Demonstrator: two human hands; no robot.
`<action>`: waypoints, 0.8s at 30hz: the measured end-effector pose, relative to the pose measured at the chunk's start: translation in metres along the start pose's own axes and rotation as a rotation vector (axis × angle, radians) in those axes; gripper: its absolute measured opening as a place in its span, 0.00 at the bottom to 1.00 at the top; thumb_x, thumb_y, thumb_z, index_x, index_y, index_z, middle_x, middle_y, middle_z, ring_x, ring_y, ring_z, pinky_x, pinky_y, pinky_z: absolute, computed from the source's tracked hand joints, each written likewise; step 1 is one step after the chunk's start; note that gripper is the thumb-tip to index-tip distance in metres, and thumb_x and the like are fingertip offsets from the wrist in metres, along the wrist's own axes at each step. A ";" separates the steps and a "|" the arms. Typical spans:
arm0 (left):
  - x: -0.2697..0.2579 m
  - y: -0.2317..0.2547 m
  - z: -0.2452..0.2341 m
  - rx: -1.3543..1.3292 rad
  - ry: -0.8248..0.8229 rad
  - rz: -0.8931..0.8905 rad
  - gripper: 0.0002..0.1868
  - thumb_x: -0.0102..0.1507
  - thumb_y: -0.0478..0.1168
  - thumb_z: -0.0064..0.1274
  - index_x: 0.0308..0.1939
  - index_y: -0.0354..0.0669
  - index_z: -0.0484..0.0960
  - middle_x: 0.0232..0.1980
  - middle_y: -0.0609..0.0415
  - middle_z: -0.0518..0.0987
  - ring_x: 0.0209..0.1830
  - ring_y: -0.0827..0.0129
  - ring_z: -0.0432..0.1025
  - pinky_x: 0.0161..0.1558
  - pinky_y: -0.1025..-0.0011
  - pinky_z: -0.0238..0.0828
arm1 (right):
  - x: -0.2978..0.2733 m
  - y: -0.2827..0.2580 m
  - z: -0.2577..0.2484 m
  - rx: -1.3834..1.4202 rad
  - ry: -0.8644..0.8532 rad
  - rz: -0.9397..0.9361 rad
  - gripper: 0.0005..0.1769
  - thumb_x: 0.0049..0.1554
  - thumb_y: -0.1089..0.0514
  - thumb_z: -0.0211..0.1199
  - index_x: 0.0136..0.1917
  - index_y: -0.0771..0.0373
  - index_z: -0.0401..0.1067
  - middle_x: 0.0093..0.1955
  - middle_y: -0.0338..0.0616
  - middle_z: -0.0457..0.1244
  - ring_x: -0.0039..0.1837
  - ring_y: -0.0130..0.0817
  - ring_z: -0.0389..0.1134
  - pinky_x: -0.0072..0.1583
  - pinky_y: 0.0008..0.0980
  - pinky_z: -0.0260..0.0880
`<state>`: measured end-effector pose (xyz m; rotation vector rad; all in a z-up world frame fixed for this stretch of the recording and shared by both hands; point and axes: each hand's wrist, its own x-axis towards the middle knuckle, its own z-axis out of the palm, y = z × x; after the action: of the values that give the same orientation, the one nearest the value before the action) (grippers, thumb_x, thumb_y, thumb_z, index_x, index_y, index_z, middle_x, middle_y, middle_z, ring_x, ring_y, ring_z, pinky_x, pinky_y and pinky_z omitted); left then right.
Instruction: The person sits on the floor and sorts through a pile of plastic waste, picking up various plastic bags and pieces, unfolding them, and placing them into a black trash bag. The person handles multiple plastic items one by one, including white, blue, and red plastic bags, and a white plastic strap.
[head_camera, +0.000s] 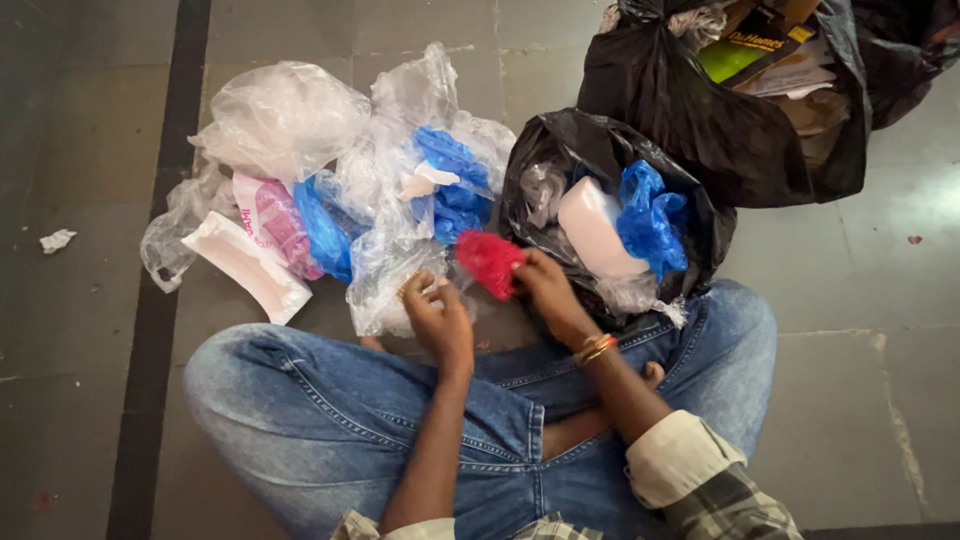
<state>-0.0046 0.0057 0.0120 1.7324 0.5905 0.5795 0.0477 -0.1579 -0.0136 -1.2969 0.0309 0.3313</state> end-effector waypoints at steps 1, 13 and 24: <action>-0.001 0.004 0.001 0.002 -0.060 -0.017 0.22 0.67 0.43 0.51 0.62 0.36 0.72 0.59 0.47 0.77 0.49 0.63 0.75 0.53 0.66 0.72 | -0.002 -0.007 -0.001 0.222 -0.016 0.063 0.11 0.65 0.59 0.54 0.58 0.64 0.71 0.51 0.44 0.67 0.50 0.34 0.68 0.54 0.38 0.69; -0.023 0.023 0.013 0.014 -0.363 0.193 0.13 0.64 0.40 0.58 0.50 0.39 0.81 0.47 0.45 0.83 0.45 0.57 0.79 0.49 0.64 0.74 | -0.012 0.021 -0.003 0.117 -0.008 0.128 0.15 0.68 0.53 0.54 0.63 0.60 0.71 0.48 0.36 0.66 0.45 0.24 0.64 0.45 0.25 0.65; -0.020 -0.009 0.022 -0.129 -0.388 -0.016 0.04 0.64 0.31 0.51 0.39 0.41 0.81 0.36 0.52 0.83 0.36 0.67 0.78 0.40 0.69 0.75 | -0.012 -0.015 0.002 0.454 0.127 0.052 0.13 0.66 0.59 0.56 0.63 0.65 0.68 0.56 0.44 0.68 0.55 0.35 0.71 0.58 0.36 0.72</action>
<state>-0.0061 -0.0211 -0.0030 1.6580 0.2854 0.2514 0.0397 -0.1625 0.0031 -0.8661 0.2347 0.2668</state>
